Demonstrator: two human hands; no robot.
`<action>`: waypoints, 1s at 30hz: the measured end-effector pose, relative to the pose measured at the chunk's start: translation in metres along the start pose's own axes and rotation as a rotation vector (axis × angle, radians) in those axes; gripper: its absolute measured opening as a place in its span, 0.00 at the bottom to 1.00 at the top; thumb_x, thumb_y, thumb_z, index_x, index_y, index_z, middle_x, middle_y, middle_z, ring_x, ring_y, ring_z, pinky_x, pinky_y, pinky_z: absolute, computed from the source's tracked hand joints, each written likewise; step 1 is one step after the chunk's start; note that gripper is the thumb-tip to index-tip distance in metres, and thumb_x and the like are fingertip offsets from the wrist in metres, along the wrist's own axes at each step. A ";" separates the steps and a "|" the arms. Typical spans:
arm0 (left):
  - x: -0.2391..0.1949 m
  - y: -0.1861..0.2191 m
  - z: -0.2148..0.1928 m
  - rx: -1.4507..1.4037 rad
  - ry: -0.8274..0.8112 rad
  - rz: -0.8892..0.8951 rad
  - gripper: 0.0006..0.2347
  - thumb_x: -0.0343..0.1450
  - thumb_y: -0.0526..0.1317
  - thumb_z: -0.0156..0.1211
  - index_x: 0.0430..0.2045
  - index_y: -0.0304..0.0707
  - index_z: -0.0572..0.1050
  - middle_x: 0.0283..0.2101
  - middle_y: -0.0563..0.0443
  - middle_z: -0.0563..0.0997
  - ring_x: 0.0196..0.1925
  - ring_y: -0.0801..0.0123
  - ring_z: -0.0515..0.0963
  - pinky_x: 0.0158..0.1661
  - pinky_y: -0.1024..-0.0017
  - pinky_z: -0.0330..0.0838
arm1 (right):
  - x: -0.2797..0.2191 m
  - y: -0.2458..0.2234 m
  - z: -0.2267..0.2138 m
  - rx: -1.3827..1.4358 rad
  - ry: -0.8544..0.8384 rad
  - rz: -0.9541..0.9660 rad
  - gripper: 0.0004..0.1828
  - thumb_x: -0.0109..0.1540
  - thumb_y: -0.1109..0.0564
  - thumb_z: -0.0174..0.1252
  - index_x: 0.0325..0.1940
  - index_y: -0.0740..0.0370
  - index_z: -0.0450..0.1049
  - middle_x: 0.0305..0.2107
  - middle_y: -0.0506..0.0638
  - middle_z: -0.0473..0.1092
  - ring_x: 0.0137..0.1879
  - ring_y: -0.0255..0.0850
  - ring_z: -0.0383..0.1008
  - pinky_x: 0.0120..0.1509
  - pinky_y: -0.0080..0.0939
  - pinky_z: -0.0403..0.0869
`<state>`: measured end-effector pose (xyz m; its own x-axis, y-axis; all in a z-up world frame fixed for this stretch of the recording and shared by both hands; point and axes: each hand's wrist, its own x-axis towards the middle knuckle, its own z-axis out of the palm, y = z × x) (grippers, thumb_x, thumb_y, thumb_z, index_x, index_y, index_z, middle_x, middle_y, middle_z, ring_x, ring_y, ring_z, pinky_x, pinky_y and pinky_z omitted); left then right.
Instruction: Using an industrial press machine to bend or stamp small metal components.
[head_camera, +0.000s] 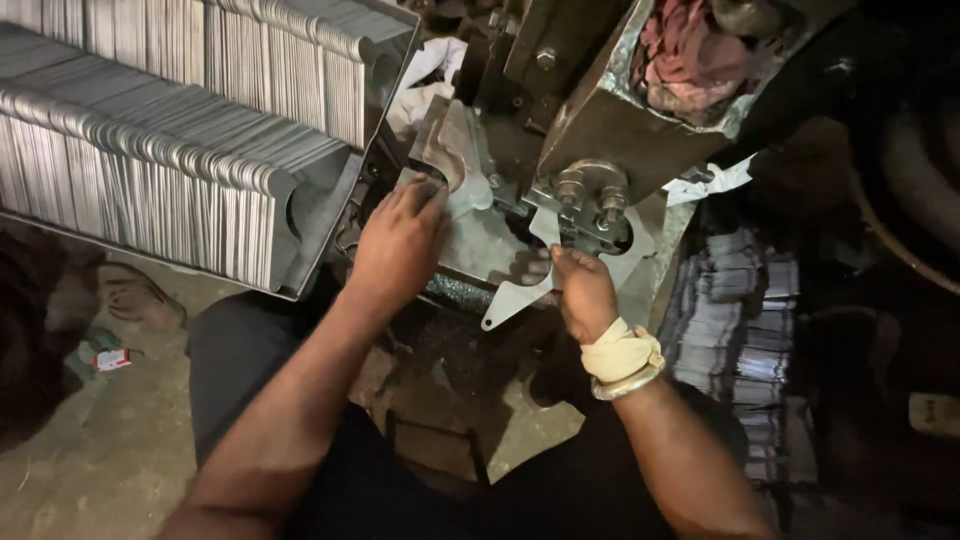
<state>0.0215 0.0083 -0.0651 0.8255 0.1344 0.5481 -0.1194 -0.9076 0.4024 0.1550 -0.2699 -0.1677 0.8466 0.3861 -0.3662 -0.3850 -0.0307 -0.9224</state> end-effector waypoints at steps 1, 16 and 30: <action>0.000 -0.001 0.001 0.000 -0.003 0.002 0.16 0.71 0.35 0.61 0.51 0.26 0.76 0.54 0.35 0.77 0.62 0.44 0.74 0.61 0.55 0.67 | -0.006 -0.011 0.009 0.002 0.002 0.001 0.14 0.74 0.51 0.55 0.44 0.64 0.77 0.29 0.48 0.71 0.28 0.36 0.66 0.28 0.39 0.64; 0.005 0.024 -0.029 -0.153 -0.007 -0.018 0.13 0.73 0.34 0.60 0.51 0.32 0.77 0.53 0.37 0.78 0.57 0.47 0.77 0.59 0.55 0.72 | -0.032 -0.044 0.031 0.112 -0.043 0.028 0.10 0.71 0.51 0.54 0.45 0.59 0.75 0.35 0.46 0.77 0.38 0.34 0.76 0.36 0.34 0.72; -0.047 0.070 0.068 -0.268 -0.195 0.238 0.18 0.72 0.36 0.62 0.55 0.24 0.73 0.52 0.36 0.75 0.57 0.47 0.74 0.61 0.55 0.68 | -0.079 -0.072 -0.075 -0.516 0.388 -0.310 0.09 0.69 0.58 0.61 0.46 0.69 0.80 0.32 0.51 0.75 0.35 0.35 0.71 0.39 0.36 0.72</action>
<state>0.0116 -0.0889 -0.1126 0.8434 -0.1686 0.5102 -0.4382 -0.7653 0.4715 0.1436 -0.3669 -0.0815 0.9955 0.0946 -0.0069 0.0358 -0.4422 -0.8962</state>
